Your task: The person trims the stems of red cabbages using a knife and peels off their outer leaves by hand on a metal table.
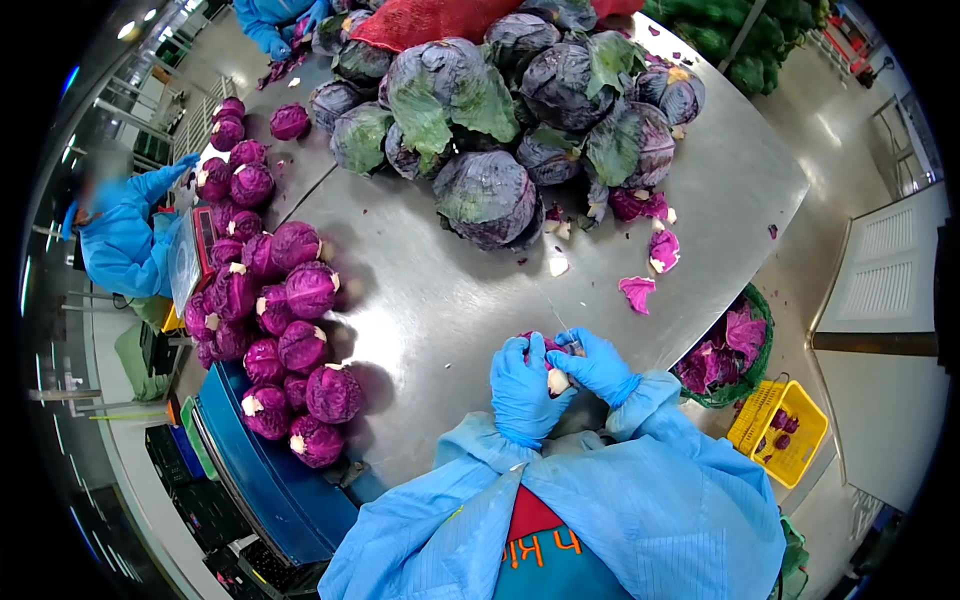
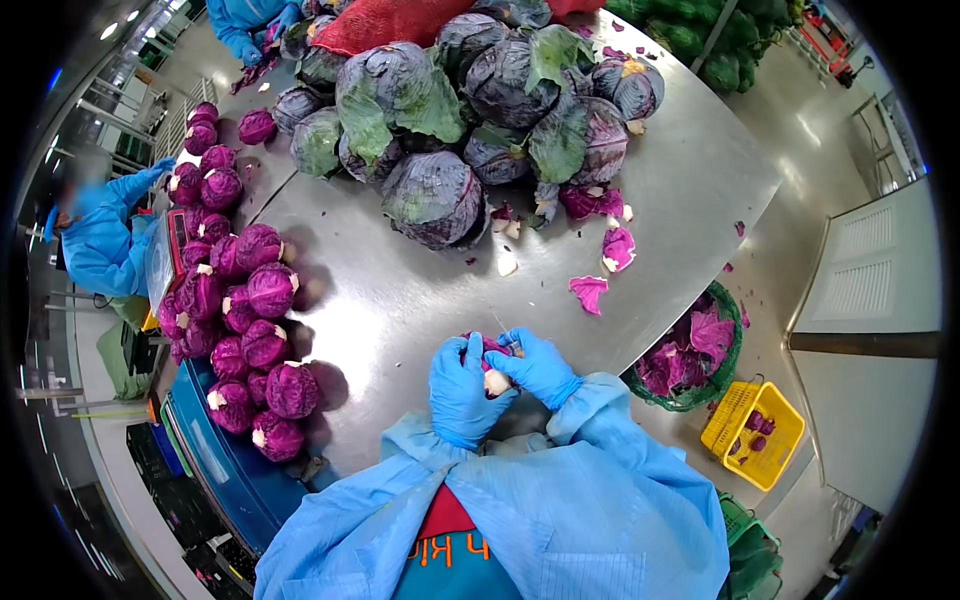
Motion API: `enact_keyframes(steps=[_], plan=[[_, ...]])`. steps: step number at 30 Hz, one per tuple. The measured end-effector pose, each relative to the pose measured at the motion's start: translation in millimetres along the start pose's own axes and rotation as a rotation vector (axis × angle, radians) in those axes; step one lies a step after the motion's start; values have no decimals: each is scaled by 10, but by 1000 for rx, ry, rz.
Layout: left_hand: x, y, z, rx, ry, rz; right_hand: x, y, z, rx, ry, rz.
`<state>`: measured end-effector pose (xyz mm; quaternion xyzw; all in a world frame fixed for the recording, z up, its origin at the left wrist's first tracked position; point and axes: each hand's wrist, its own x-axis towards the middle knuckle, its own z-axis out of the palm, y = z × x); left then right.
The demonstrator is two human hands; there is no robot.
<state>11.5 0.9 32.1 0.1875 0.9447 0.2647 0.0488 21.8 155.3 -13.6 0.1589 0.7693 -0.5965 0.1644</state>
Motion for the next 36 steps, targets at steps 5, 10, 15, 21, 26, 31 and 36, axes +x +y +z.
enact_keyframes(steps=[5, 10, 15, 21, 26, 31, 36], plan=[[40, 87, 93, 87, -14, 34, 32, -185, -70, -509, 30, -212], [53, 82, 130, 105, -66, 40, 273, -196, -191, -518, 32, -214], [7, 18, 45, 68, -67, 14, 79, -290, -239, -279, -29, -93], [1, -18, 93, 88, -68, 76, 186, -137, -163, 52, -134, -47], [-8, -13, 52, 48, -54, 90, 358, -320, -329, -251, -104, -112], [-37, -110, 41, -63, 23, 78, 434, -173, -176, 40, -314, -132], [-116, -129, 12, -75, 134, -163, 395, -220, -59, -22, -285, -103]])
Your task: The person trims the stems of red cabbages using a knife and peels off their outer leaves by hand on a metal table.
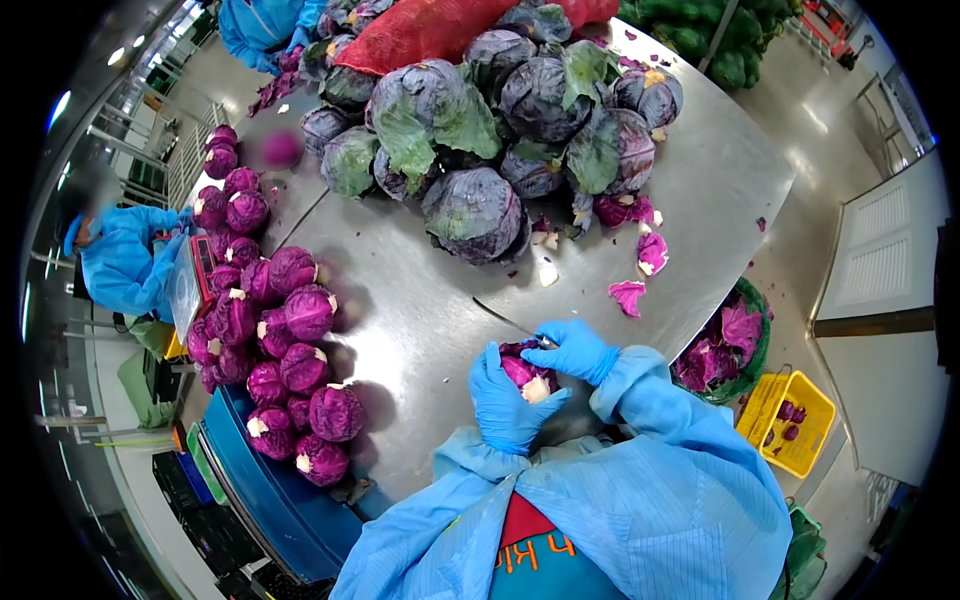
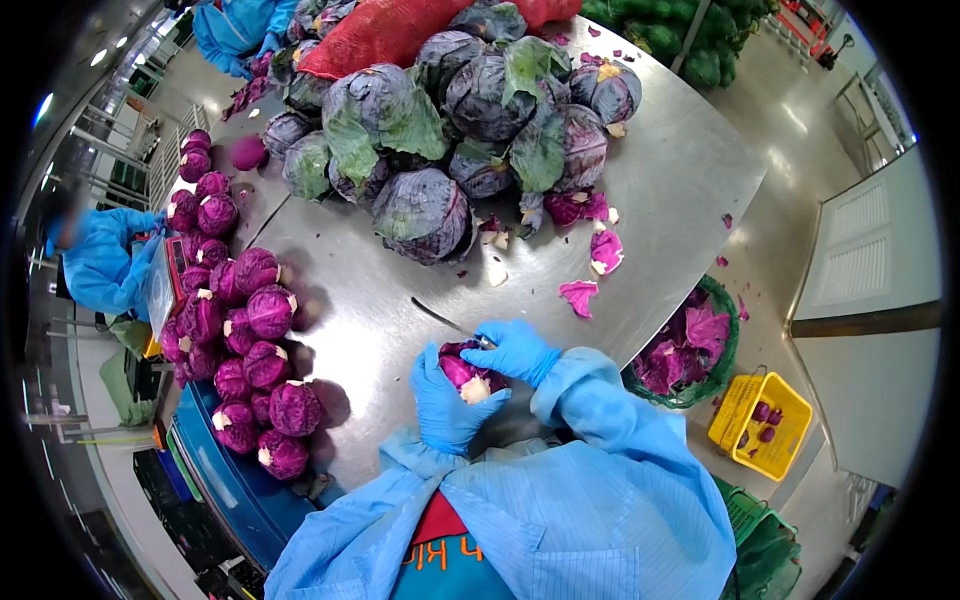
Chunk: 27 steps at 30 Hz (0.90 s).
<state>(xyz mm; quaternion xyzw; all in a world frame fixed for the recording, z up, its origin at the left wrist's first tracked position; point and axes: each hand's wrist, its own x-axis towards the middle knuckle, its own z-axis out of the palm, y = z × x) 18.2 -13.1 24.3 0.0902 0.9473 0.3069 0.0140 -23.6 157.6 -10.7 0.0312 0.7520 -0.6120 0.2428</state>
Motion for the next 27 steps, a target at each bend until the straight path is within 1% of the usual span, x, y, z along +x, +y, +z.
enact_keyframes(steps=[1, 4, 5, 8, 9, 10, 12, 13, 14, 15, 16, 17, 18, 20, 21, 23, 24, 25, 26, 27], plan=[[11, 12, 4, 38, 24, 6, -19, -28, 33, -52, 27, 22], [60, 55, -32, 70, -88, 2, 15, -81, 52, -102, 144, -103], [65, 66, -8, 74, -95, 12, 93, 34, 75, -89, 159, -190], [88, 113, 45, 84, -121, 53, 130, -175, 46, -288, 117, -27], [101, 120, 8, 90, -133, 67, 130, -150, 49, -189, 154, -15], [102, 117, -16, 96, -144, 77, 138, -102, 61, -158, 222, -14], [78, 89, -25, 128, -137, 199, 181, 32, 74, -99, 345, -17], [57, 68, -36, 147, -135, 259, 241, 98, 5, -136, 464, 13], [24, 60, -57, 174, -152, 277, 270, 251, -88, -35, 518, -47], [-9, 69, -74, 200, -168, 298, 298, 312, -188, -204, 641, 93], [-35, 73, -82, 223, -188, 318, 271, 396, -337, -281, 762, 65], [-39, 37, -81, 185, -183, 281, 220, 495, -545, -329, 822, 133], [-43, 0, -82, 146, -161, 242, 92, 644, -735, -442, 878, 22], [-36, -81, -87, 66, -113, 168, -139, 552, -867, -661, 1104, -73], [-12, -119, -92, 8, -94, 166, -216, 524, -855, -573, 1003, -20], [18, -83, -110, 39, -108, 183, -389, 501, -703, -391, 797, 83], [30, -60, -123, 56, -114, 192, -433, 453, -519, -268, 684, 60], [36, -33, -126, 67, -116, 191, -501, 239, -336, -146, 530, 164], [44, 3, -121, 79, -119, 192, -522, 252, -92, -63, 472, 111], [53, 33, -107, 92, -120, 193, -560, 158, 85, 34, 391, 177]])
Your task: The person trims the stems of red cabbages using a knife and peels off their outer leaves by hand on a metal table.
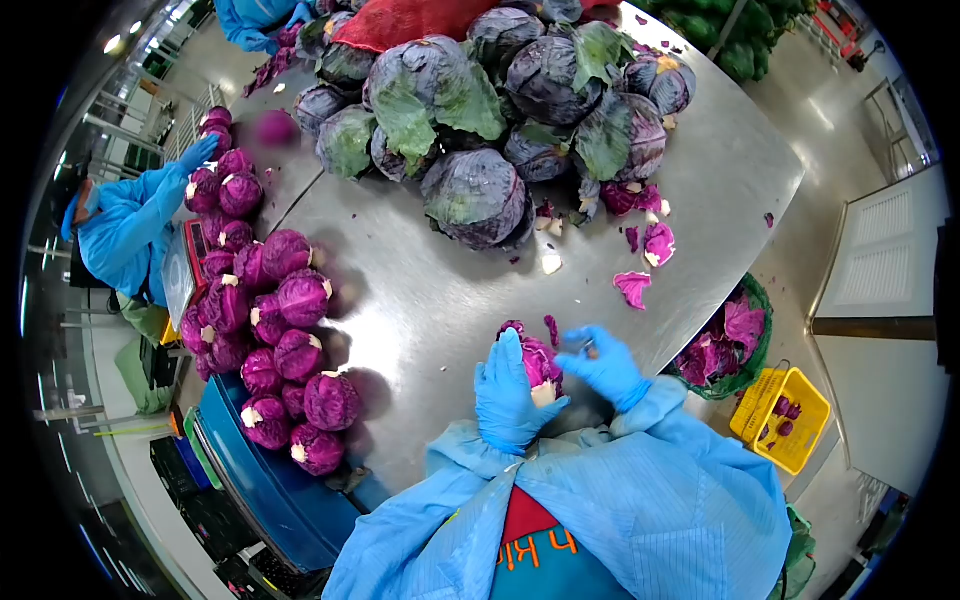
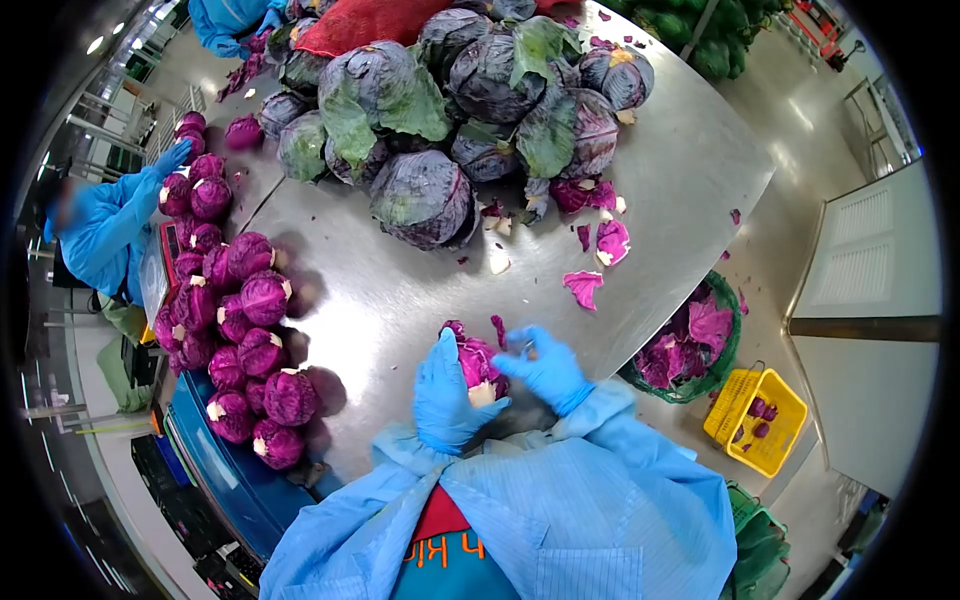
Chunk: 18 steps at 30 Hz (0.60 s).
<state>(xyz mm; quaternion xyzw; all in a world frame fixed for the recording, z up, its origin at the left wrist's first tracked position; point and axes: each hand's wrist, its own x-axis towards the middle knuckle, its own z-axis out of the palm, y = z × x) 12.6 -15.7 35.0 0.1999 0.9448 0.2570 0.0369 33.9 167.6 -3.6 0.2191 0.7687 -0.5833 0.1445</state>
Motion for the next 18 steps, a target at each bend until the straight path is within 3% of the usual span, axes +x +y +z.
enact_keyframes(steps=[3, 6, 12, 15, 18], plan=[[31, 28, 142, 82, 49, 12, -123, 13, 275, -58, 33, 25], [23, 90, 137, 178, -4, 13, -65, 54, 261, 117, -15, 158], [1, 240, 315, 302, 47, -17, 84, 610, 291, 257, -31, 9], [-30, 279, 404, 405, 64, -12, -134, 82, 13, -129, -34, -70], [-34, 288, 444, 403, 33, -12, -207, 18, -20, -366, -16, -187]])
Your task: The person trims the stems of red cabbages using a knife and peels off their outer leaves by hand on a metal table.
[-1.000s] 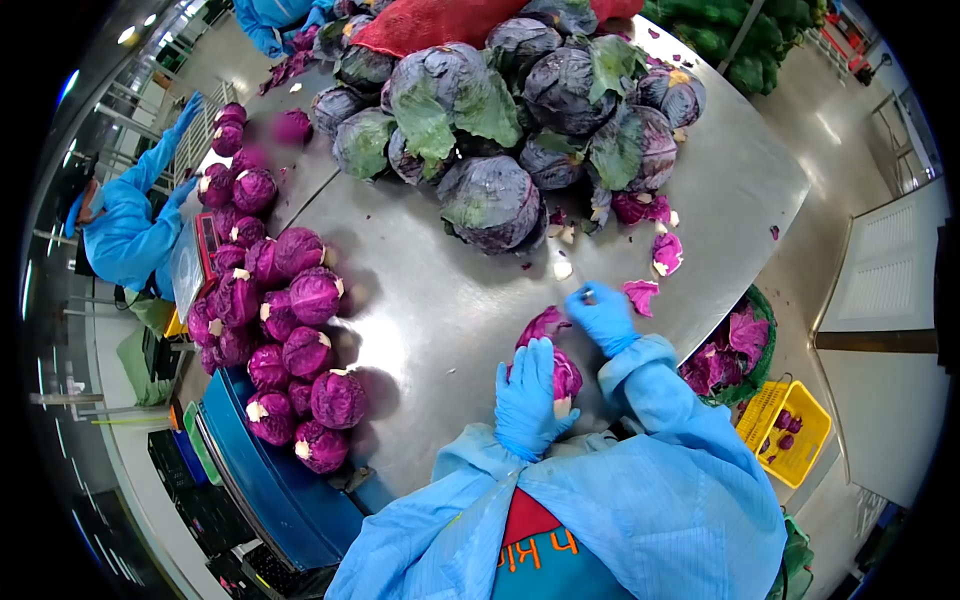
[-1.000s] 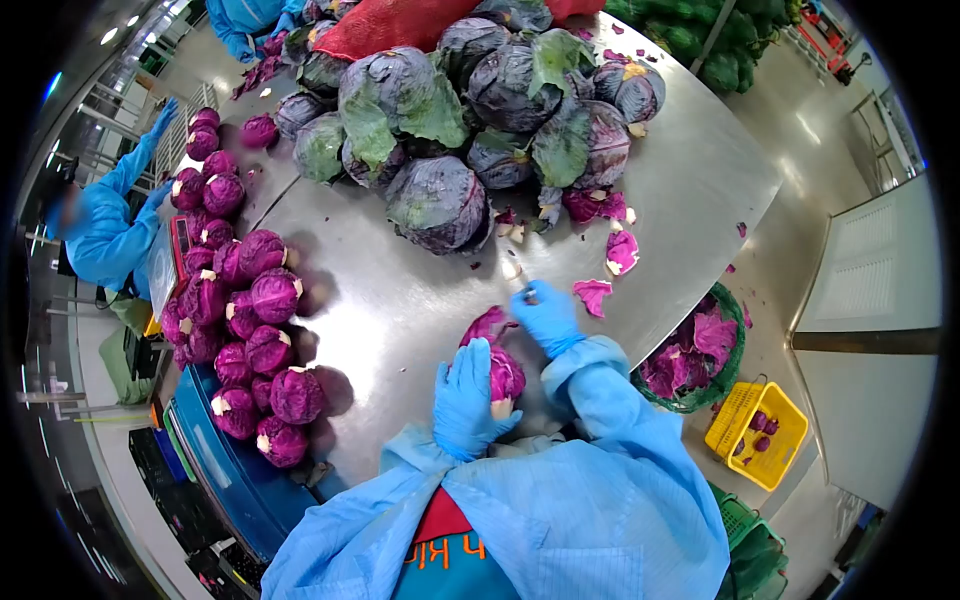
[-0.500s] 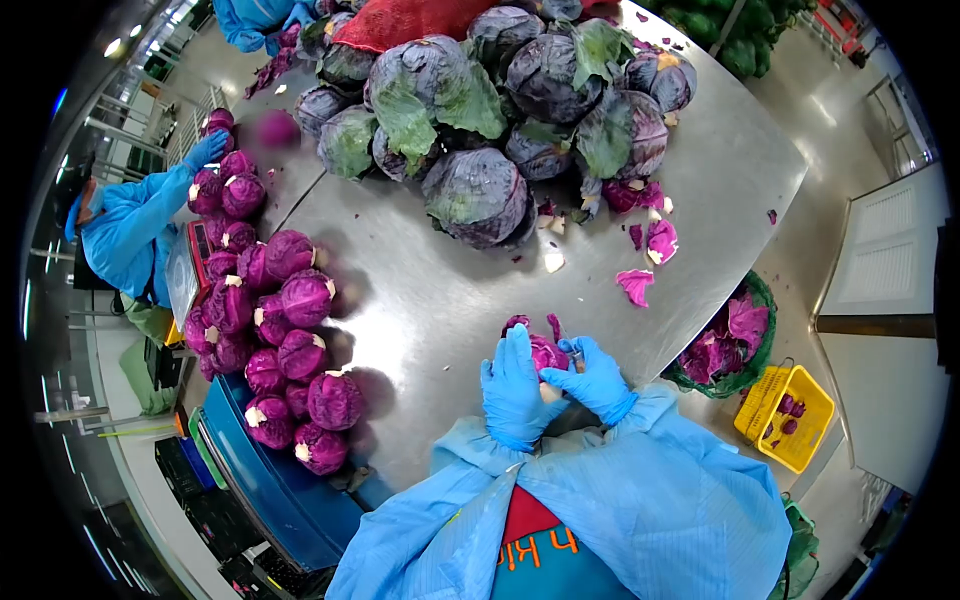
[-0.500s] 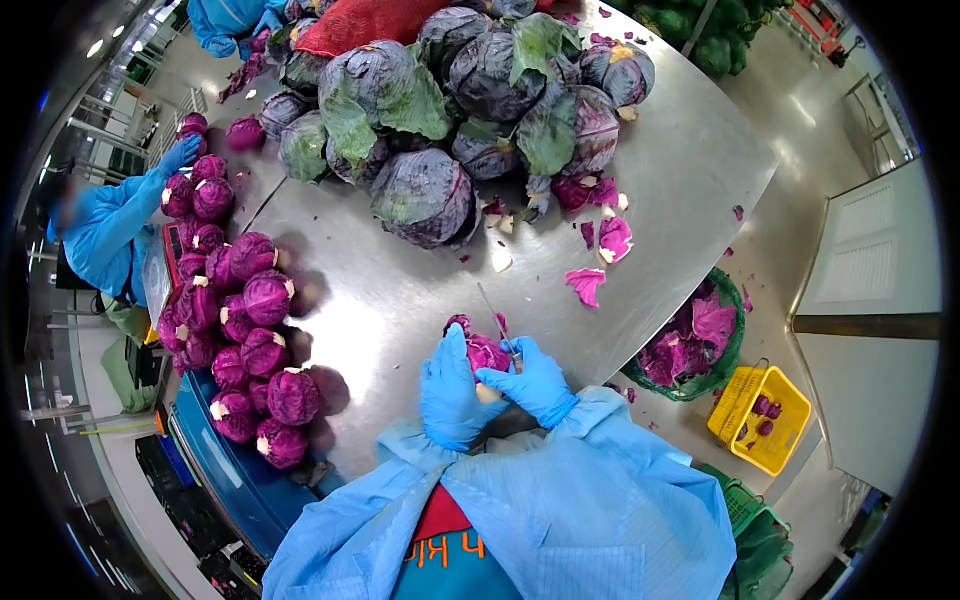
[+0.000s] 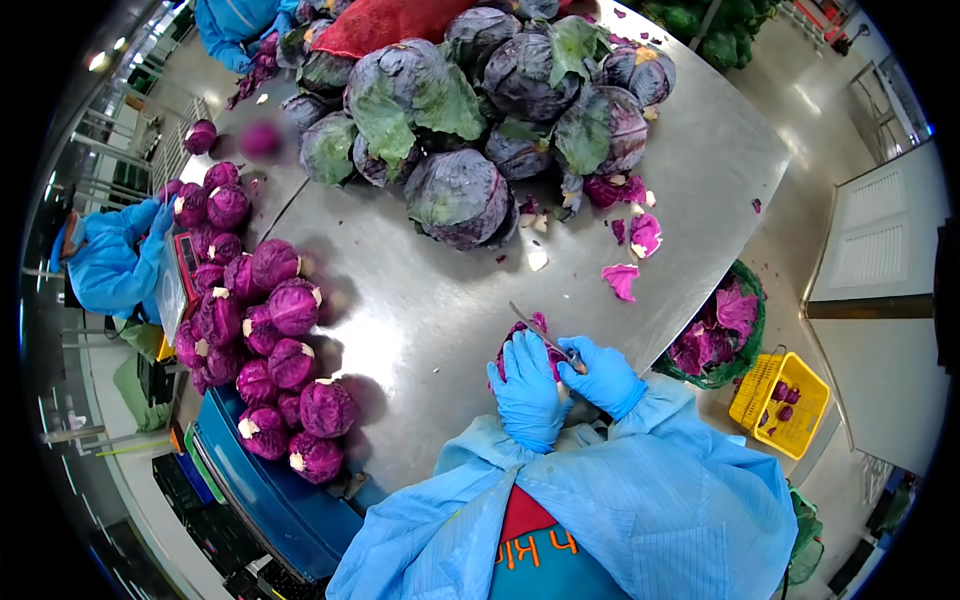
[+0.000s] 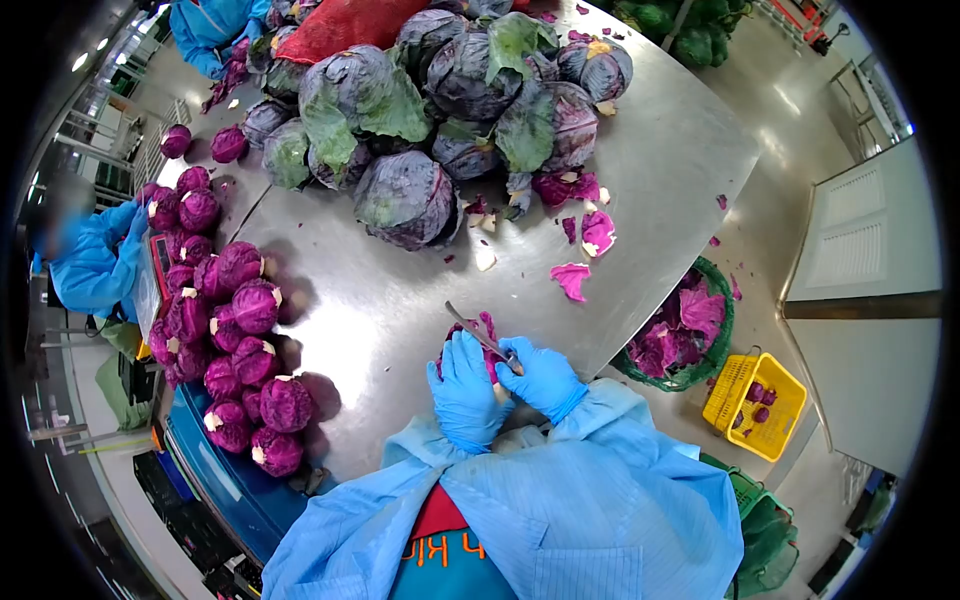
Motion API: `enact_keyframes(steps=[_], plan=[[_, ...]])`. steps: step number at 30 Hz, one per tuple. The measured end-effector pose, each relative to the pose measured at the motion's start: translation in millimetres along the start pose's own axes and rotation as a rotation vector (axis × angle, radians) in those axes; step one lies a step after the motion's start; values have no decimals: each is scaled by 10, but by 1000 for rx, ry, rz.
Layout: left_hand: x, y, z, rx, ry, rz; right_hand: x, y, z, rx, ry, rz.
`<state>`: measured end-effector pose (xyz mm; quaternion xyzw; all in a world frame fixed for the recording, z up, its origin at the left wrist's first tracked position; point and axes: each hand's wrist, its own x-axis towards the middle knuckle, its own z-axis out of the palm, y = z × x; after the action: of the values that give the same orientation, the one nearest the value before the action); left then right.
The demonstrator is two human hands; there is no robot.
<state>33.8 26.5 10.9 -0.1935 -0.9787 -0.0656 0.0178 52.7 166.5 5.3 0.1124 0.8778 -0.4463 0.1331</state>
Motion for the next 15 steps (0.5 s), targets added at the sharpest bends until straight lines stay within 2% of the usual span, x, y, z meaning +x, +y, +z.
enact_keyframes(steps=[3, 6, 9, 11, 12, 15], plan=[[14, 12, 42, 37, -1, 36, -56, 46, 4, -23, 88, -171], [30, 2, -92, -35, -93, 27, -93, 119, 24, 83, 136, -96], [43, -85, -197, -129, -176, 3, 89, 547, -164, -69, 292, 64], [58, -127, -229, -162, -197, 0, 168, 841, -278, -255, 420, 42], [68, -136, -252, -169, -203, 0, 156, 727, -345, -242, 418, 33], [74, -142, -255, -161, -194, 7, 72, 340, -219, 207, 122, 80]])
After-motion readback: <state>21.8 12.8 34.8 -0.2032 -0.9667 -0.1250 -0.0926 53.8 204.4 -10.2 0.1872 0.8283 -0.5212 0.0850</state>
